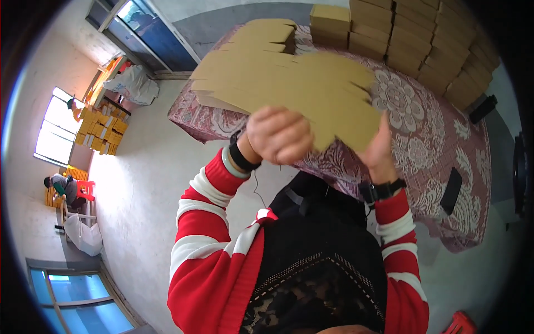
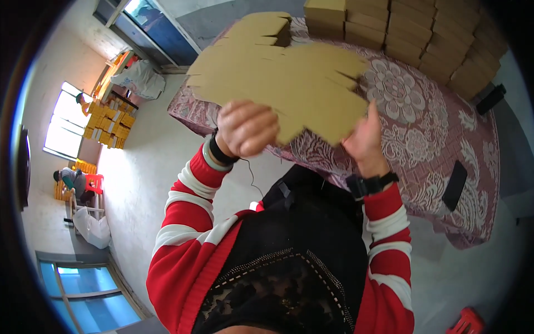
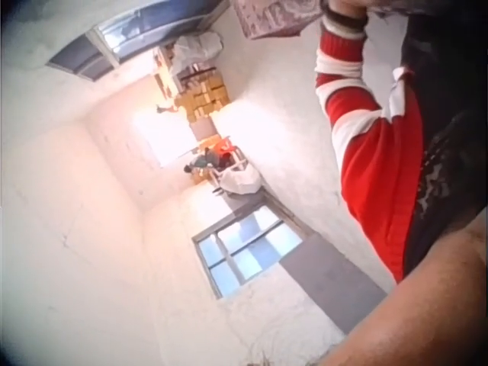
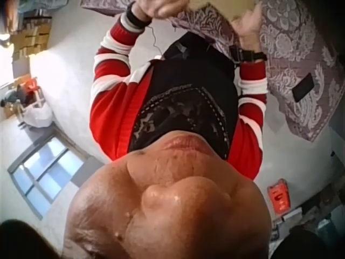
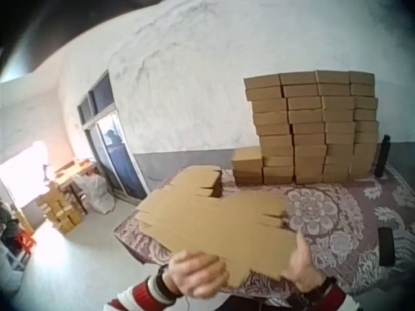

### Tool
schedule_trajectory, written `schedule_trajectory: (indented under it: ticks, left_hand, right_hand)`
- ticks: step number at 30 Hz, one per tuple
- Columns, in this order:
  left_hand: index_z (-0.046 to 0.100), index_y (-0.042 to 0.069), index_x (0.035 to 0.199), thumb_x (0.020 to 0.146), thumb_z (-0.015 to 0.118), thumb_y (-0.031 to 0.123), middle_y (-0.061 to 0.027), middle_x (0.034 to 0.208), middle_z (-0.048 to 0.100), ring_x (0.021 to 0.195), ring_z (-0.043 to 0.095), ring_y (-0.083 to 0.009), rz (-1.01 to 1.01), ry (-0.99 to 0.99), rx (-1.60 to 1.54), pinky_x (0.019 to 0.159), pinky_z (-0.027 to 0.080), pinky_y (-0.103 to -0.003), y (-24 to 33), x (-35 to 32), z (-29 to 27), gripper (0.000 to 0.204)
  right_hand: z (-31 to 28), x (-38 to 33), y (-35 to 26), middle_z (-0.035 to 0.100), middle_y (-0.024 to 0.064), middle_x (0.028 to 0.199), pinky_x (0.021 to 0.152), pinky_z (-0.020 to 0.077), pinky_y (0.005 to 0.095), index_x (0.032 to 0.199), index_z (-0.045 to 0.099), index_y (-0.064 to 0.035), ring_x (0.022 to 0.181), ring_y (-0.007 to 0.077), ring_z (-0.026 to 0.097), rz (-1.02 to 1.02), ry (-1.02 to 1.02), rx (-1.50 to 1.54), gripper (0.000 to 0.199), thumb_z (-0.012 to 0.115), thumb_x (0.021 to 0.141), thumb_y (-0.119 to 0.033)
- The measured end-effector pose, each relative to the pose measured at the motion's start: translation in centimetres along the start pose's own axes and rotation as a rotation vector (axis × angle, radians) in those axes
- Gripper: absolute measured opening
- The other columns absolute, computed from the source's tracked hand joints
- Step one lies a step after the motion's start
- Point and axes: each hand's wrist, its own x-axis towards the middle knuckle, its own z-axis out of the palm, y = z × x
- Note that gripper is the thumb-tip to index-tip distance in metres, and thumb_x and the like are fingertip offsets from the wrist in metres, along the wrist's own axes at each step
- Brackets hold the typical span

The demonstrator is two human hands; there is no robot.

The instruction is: The person picks up a flat cardboard piece from a stack and folds it by hand into a box before placing it onto a separate stack, repeating the process for a second box.

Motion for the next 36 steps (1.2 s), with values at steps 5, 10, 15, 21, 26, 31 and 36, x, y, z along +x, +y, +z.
schedule_trajectory:
  ticks: [5, 10, 15, 21, 26, 31, 36]
  left_hand:
    - [0.061, 0.011, 0.097, 0.088, 0.062, 0.02, -0.0053, 0.096, 0.069, 0.089, 0.066, -0.0223, 0.131, 0.059, -0.293, 0.078, 0.052, -0.035, 4.4, -0.4, 0.7, 0.013]
    - [0.061, 0.006, 0.113, 0.093, 0.058, 0.024, -0.0094, 0.11, 0.067, 0.103, 0.064, -0.0267, -0.113, -0.026, -0.298, 0.093, 0.048, -0.042, 5.3, -4.7, 1.5, 0.027]
    - [0.048, 0.001, 0.135, 0.097, 0.055, 0.027, -0.0135, 0.126, 0.06, 0.114, 0.059, -0.0332, -1.128, 0.439, -0.364, 0.105, 0.042, -0.047, 10.3, -7.1, 5.2, 0.047]
    - [0.034, -0.005, 0.144, 0.094, 0.056, 0.005, -0.0153, 0.133, 0.056, 0.116, 0.06, -0.0278, -1.872, 0.324, -1.241, 0.103, 0.047, -0.04, 10.4, -9.1, 4.9, 0.056]
    - [0.039, -0.005, 0.142, 0.087, 0.057, -0.012, -0.0149, 0.131, 0.058, 0.116, 0.061, -0.0199, -1.942, 0.288, -1.67, 0.098, 0.051, -0.032, 8.6, -9.0, 4.8, 0.058]
    - [0.04, -0.007, 0.14, 0.087, 0.059, -0.007, -0.014, 0.129, 0.06, 0.116, 0.061, -0.0207, -1.882, 0.118, -1.564, 0.097, 0.051, -0.034, 9.4, -11.4, 6.6, 0.057]
    - [0.041, -0.003, 0.141, 0.084, 0.062, 0.002, -0.0186, 0.127, 0.062, 0.116, 0.063, -0.03, -1.585, -0.29, -0.847, 0.096, 0.051, -0.038, 9.9, -10.4, 7.3, 0.061]
  right_hand:
    - [-6.9, -0.7, -1.3, 0.063, 0.0153, 0.128, 0.098, 0.0525, 0.0398, 0.134, 0.053, 0.0013, 0.116, 0.0293, 0.063, 0.043, -0.093, 0.186, 0.04, 0.046, 0.105, -0.026]
    - [-10.4, -2.6, -1.3, 0.062, 0.0157, 0.128, 0.095, 0.0538, 0.039, 0.134, 0.052, 0.0021, 0.114, 0.0282, 0.064, -0.01, 0.085, 0.218, 0.036, 0.05, 0.102, -0.014]
    - [-9.4, -4.2, 0.6, 0.06, 0.0159, 0.132, 0.099, 0.0515, 0.0383, 0.135, 0.052, 0.0025, 0.117, 0.0273, 0.062, -0.29, 0.213, -0.095, 0.037, 0.054, 0.1, -0.01]
    - [-8.6, -6.0, 2.1, 0.058, 0.013, 0.133, 0.104, 0.0476, 0.0377, 0.136, 0.05, 0.0017, 0.121, 0.0258, 0.058, -0.432, 0.238, -0.26, 0.04, 0.056, 0.098, -0.009]
    - [-8.4, -8.2, 2.0, 0.058, 0.0113, 0.131, 0.103, 0.0482, 0.037, 0.136, 0.05, 0.0013, 0.12, 0.0243, 0.059, -0.415, 0.038, 0.162, 0.04, 0.057, 0.097, -0.007]
    - [-10.4, -7.9, 2.4, 0.063, 0.01, 0.124, 0.099, 0.0487, 0.0368, 0.131, 0.056, 0.0003, 0.114, 0.024, 0.061, -0.517, 0.27, -0.117, 0.037, 0.061, 0.095, -0.008]
    - [-10.3, -9.0, 3.3, 0.069, 0.0104, 0.111, 0.093, 0.0499, 0.0352, 0.118, 0.065, 0.0029, 0.103, 0.0241, 0.064, -0.45, 0.486, -0.98, 0.027, 0.063, 0.092, -0.006]
